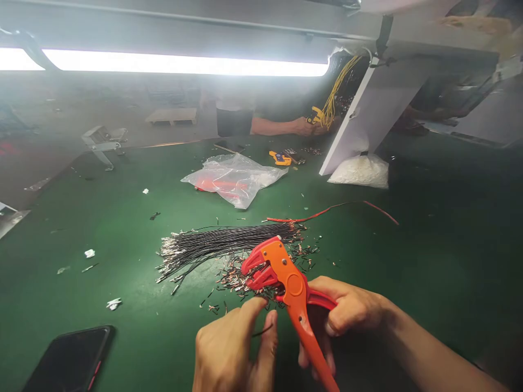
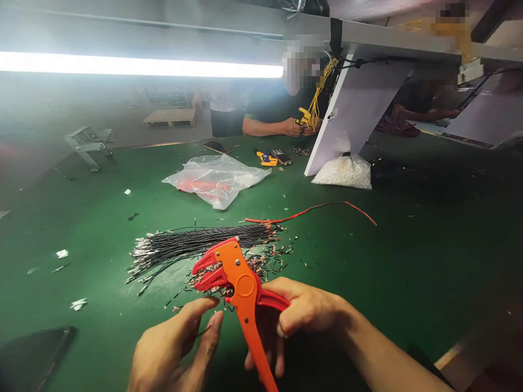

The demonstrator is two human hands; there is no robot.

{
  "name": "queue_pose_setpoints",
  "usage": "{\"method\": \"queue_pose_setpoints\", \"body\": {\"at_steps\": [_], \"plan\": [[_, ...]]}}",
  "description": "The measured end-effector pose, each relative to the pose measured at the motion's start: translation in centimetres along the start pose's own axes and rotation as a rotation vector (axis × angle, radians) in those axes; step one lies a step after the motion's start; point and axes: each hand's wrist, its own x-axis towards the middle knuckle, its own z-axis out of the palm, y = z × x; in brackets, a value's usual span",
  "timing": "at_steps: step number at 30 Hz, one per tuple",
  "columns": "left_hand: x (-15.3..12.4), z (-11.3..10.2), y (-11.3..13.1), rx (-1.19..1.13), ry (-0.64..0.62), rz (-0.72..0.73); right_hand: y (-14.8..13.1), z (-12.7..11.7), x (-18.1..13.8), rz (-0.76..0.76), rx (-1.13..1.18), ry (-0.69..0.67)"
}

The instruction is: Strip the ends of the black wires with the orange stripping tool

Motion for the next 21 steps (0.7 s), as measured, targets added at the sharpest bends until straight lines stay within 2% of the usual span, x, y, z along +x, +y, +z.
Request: {"method": "queue_pose_setpoints", "body": {"at_steps": [3, 6, 9, 12, 14, 17, 21], "plan": [[0.2, 0.5, 1.0, -0.383, -0.073, -0.382, -0.2, 0.4, -0.1, -0.028, -0.026, 0.014], [0.9, 0.6, 1.4, -0.703, -0.129, -0.662, -0.4, 0.8, -0.4, -0.011, -0.025, 0.002], [1.4, 0.4, 1.4, -0.922, -0.111, -0.832, -0.3, 1.3, -0.4, -0.01, -0.009, 0.03], [1.2, 0.3, 1.2, -1.067, -0.083, -0.906, 0.0, 1.7, -0.1, -0.058, -0.008, 0.06], [0.9, 0.2, 1.0, -0.994, -0.081, -0.891, 0.1, 1.8, 0.1, -0.112, -0.019, 0.048], [0.5, 0.2, 0.7, -0.687, -0.047, -0.817, 0.1, 1.7, 0.4, -0.189, -0.047, 0.027], [0.2, 0.3, 0.9, -0.3, 0.071, -0.682, 0.6, 1.8, 0.6, -0.255, -0.062, 0.043]]}}
